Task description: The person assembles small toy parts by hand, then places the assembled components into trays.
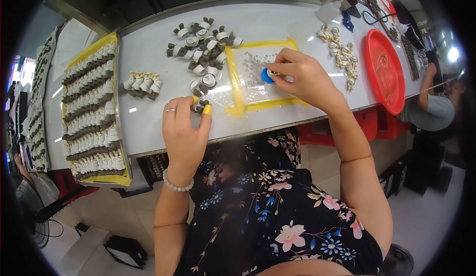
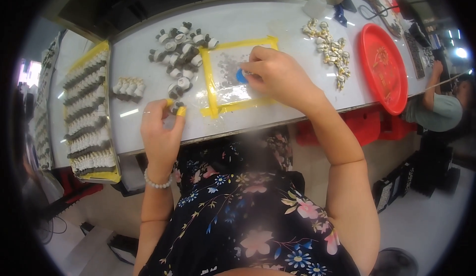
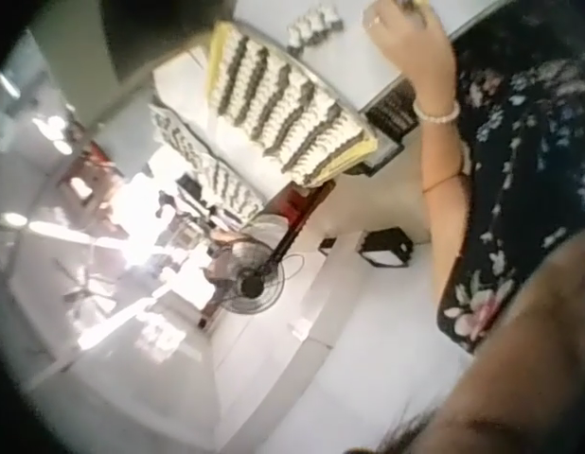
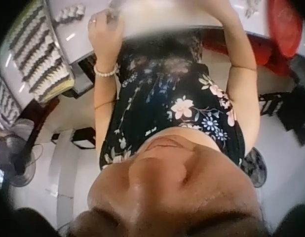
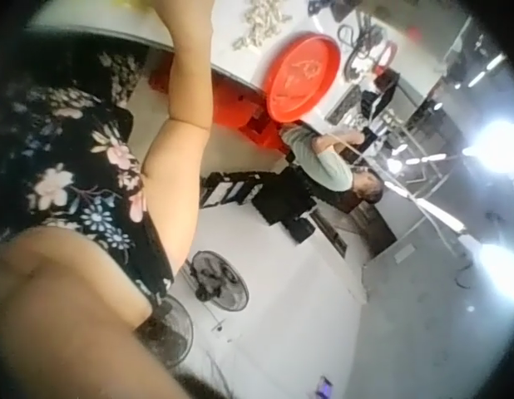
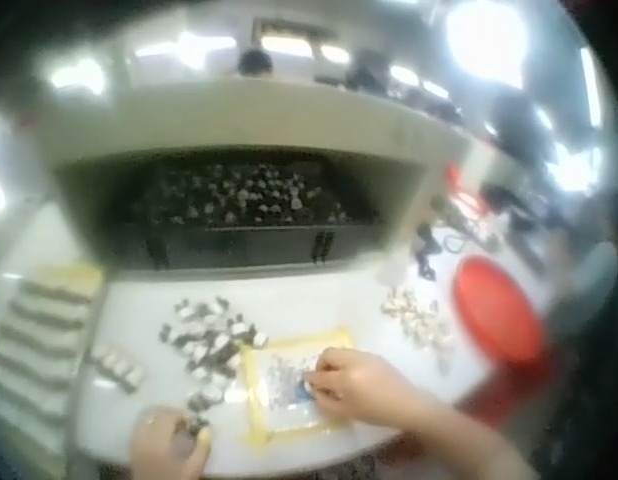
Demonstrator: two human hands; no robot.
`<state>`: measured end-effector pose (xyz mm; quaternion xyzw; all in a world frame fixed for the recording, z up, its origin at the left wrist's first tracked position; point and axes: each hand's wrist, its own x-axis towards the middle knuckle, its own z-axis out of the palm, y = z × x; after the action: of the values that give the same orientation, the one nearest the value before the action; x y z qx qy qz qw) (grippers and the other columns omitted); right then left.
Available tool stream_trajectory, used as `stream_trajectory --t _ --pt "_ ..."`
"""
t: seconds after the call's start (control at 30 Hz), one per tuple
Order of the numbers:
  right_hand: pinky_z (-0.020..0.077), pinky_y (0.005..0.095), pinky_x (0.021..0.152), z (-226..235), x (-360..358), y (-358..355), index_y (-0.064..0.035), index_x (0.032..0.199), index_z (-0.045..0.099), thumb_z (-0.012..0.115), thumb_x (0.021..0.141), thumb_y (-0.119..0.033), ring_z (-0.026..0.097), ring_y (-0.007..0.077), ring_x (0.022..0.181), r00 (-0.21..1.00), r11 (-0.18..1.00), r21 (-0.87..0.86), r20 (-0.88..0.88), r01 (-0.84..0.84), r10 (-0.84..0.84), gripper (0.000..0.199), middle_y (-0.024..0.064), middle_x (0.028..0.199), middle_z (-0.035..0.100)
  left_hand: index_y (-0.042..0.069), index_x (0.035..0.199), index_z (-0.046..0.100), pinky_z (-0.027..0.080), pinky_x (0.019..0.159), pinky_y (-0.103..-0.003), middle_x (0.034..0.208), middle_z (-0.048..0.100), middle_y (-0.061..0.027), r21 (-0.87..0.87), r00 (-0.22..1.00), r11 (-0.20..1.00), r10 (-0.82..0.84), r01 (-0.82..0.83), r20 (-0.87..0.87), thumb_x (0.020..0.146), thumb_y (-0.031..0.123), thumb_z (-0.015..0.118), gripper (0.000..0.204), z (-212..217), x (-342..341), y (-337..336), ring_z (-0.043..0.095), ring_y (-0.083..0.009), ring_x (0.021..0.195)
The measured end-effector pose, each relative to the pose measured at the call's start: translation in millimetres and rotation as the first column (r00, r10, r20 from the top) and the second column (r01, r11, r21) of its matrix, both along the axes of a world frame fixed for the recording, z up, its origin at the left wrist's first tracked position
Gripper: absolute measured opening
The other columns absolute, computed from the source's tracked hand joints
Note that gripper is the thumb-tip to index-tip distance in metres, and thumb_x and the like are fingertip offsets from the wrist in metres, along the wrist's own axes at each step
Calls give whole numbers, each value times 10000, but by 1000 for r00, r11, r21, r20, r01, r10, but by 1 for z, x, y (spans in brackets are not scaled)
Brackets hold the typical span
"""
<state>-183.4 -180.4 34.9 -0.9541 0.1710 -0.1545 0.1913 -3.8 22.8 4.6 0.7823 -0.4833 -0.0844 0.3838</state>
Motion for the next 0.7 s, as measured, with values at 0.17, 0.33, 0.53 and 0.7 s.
stream_trajectory --t 0.17,0.33,0.53,0.7 --pt "496 288 631 2 1 0 -16 964 689 666 742 -26 598 216 706 1000 999 48 -9 4 -3 223 93 834 595 -38 990 571 453 800 -403 1017 544 -193 -46 986 993 -104 110 128 684 24 671 328 1 6 3 529 -339 899" --pt "484 267 643 0 -5 3 1 993 679 671 762 -35 594 192 724 991 966 250 95 67 -93 233 88 854 601 -37 999 574 455 794 -393 1058 527 -192 -33 977 995 -82 90 198 678 -22 648 329 4 -1 3 528 -332 909" --pt "476 255 650 0 -6 4 9 996 674 670 770 -35 594 185 745 983 943 320 121 91 -135 230 91 868 607 -46 1026 572 477 765 -359 1059 522 -181 -7 957 987 -156 163 245 690 -63 634 342 0 8 1 553 -307 896" --pt "474 257 645 -2 -4 6 8 997 673 673 766 -36 592 187 739 987 959 272 113 78 -113 235 90 862 602 -76 1047 559 497 845 -323 1110 545 -144 -319 795 947 -221 37 -565 733 -116 626 323 -1 0 3 581 -215 962"
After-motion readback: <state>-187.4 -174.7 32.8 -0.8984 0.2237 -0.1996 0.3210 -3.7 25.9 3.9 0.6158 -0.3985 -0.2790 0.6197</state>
